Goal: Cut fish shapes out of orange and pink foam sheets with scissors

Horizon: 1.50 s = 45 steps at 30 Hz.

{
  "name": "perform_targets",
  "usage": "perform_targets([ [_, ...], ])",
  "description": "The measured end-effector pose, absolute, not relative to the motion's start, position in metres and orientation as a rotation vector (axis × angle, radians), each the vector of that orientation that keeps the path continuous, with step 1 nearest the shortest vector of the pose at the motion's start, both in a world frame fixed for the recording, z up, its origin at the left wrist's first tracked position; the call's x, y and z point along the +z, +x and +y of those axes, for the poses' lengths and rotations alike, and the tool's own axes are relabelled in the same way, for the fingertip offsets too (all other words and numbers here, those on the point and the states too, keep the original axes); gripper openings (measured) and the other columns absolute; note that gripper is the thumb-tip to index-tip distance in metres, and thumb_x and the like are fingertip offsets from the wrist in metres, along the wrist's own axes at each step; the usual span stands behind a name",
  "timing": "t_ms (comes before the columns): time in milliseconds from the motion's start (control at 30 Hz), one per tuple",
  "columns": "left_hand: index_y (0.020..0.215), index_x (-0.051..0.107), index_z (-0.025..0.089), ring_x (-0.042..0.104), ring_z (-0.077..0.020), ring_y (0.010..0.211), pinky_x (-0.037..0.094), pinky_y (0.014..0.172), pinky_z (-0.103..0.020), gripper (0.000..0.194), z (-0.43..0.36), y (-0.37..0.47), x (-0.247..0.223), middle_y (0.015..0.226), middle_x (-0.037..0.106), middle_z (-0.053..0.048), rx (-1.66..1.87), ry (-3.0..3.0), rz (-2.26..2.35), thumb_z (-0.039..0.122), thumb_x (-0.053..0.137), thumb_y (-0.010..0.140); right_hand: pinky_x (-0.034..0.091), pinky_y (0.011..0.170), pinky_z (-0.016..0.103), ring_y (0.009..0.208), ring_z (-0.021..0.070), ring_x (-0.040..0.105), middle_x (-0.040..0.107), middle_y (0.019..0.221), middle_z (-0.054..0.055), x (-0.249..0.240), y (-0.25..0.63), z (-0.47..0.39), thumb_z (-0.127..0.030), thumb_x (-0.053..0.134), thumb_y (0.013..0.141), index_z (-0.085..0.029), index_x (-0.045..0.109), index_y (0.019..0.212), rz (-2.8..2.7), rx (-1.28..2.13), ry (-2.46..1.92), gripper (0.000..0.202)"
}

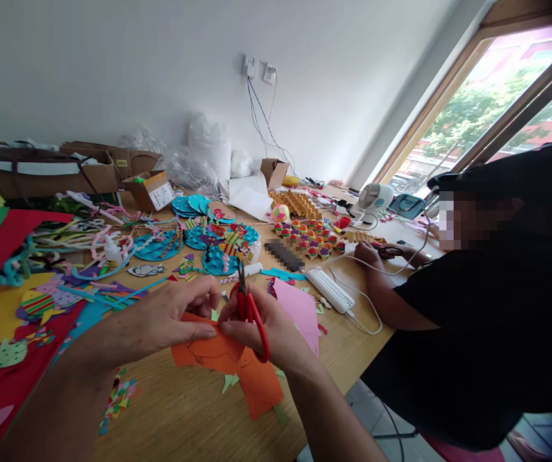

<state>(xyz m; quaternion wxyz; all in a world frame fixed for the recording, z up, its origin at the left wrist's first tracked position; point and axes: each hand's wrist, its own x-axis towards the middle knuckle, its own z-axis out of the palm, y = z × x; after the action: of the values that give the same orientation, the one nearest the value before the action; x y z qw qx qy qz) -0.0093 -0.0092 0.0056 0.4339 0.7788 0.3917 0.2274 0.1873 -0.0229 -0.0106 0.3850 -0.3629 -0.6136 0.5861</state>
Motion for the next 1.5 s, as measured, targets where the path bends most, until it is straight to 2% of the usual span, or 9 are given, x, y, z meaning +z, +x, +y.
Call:
perform_targets([
  [167, 0.079, 0.050, 0.024, 0.044, -0.0112, 0.060, 0.035, 0.054, -0.020, 0.010, -0.009, -0.006, 0.005, 0.066, 0.047, 0.008, 0.546, 1.936, 0.962, 0.016, 0.057, 0.076, 0.036, 0.056, 0.022, 0.059, 0.0096, 0.045, 0.052, 0.070, -0.005, -0.009, 0.179, -0.021, -0.018, 0.065, 0.067, -0.019, 0.052, 0.080, -1.594, 1.537, -0.828, 0.019],
  [267, 0.095, 0.054, 0.026, 0.051, -0.0129, 0.064, 0.040, 0.057, -0.022, 0.021, -0.007, -0.006, 0.007, 0.069, 0.052, 0.007, 0.659, 1.836, 0.997, 0.020, 0.060, 0.076, 0.036, 0.054, 0.021, 0.058, 0.0094, 0.044, 0.052, 0.068, -0.005, -0.012, 0.180, -0.019, -0.018, 0.065, 0.066, -0.020, 0.051, 0.077, -1.559, 1.483, -0.869, 0.018],
  [367, 0.112, 0.048, 0.025, 0.056, -0.0162, 0.071, 0.044, 0.060, -0.025, 0.040, -0.004, -0.006, 0.006, 0.079, 0.058, 0.003, 1.013, 1.650, 1.038, 0.036, 0.064, 0.077, 0.037, 0.053, 0.022, 0.058, 0.0104, 0.046, 0.055, 0.068, -0.004, -0.014, 0.179, -0.015, -0.023, 0.067, 0.065, -0.020, 0.049, 0.074, -1.366, 1.361, -0.903, 0.020],
  [500, 0.096, 0.055, 0.022, 0.058, -0.0178, 0.074, 0.046, 0.063, -0.027, 0.033, -0.002, 0.003, 0.002, 0.081, 0.062, 0.000, 1.123, 1.534, 1.037, 0.050, 0.059, 0.080, 0.041, 0.056, 0.023, 0.061, 0.0122, 0.050, 0.057, 0.069, -0.003, -0.018, 0.172, -0.011, -0.027, 0.070, 0.065, -0.020, 0.049, 0.076, -1.135, 1.217, -0.867, 0.025],
  [667, 0.078, 0.062, 0.020, 0.061, -0.0201, 0.070, 0.050, 0.063, -0.029, 0.021, -0.006, 0.022, 0.002, 0.073, 0.066, 0.001, 1.136, 1.446, 1.144, 0.040, 0.067, 0.073, 0.044, 0.057, 0.025, 0.062, 0.0130, 0.052, 0.060, 0.072, -0.001, -0.021, 0.162, -0.009, -0.029, 0.071, 0.068, -0.020, 0.052, 0.078, -1.121, 1.167, -0.841, 0.024],
  [800, 0.066, 0.061, 0.023, 0.063, -0.0233, 0.067, 0.050, 0.056, -0.029, 0.014, -0.009, 0.023, 0.013, 0.053, 0.059, 0.003, 1.146, 1.486, 1.165, 0.034, 0.066, 0.071, 0.045, 0.059, 0.026, 0.063, 0.0136, 0.052, 0.060, 0.071, -0.001, -0.018, 0.162, -0.009, -0.030, 0.073, 0.066, -0.020, 0.051, 0.077, -1.112, 1.210, -0.825, 0.026],
  [1033, 0.075, 0.061, 0.021, 0.062, -0.0185, 0.065, 0.052, 0.063, -0.029, 0.021, -0.007, 0.022, 0.003, 0.066, 0.064, 0.002, 1.255, 1.337, 1.022, 0.041, 0.062, 0.080, 0.044, 0.059, 0.026, 0.063, 0.0143, 0.054, 0.059, 0.069, -0.002, -0.012, 0.160, -0.007, -0.027, 0.069, 0.066, -0.021, 0.050, 0.074, -1.097, 1.140, -0.857, 0.022],
  [1233, 0.074, 0.054, 0.022, 0.047, -0.0115, 0.052, 0.042, 0.050, -0.021, 0.020, -0.006, 0.020, -0.004, 0.060, 0.052, 0.006, 1.384, 1.309, 1.121, 0.038, 0.064, 0.079, 0.045, 0.064, 0.027, 0.069, 0.0153, 0.057, 0.061, 0.075, 0.000, -0.014, 0.159, -0.009, -0.031, 0.067, 0.073, -0.020, 0.052, 0.078, -1.135, 1.117, -0.853, 0.019],
  [1500, 0.066, 0.057, 0.022, 0.044, -0.0124, 0.049, 0.036, 0.045, -0.022, 0.020, -0.012, 0.017, 0.016, 0.053, 0.049, 0.006, 1.231, 1.585, 1.291, 0.038, 0.064, 0.074, 0.041, 0.055, 0.024, 0.059, 0.0122, 0.048, 0.056, 0.067, -0.003, -0.004, 0.162, -0.012, -0.026, 0.069, 0.065, -0.020, 0.050, 0.072, -1.194, 1.241, -0.858, 0.021],
])
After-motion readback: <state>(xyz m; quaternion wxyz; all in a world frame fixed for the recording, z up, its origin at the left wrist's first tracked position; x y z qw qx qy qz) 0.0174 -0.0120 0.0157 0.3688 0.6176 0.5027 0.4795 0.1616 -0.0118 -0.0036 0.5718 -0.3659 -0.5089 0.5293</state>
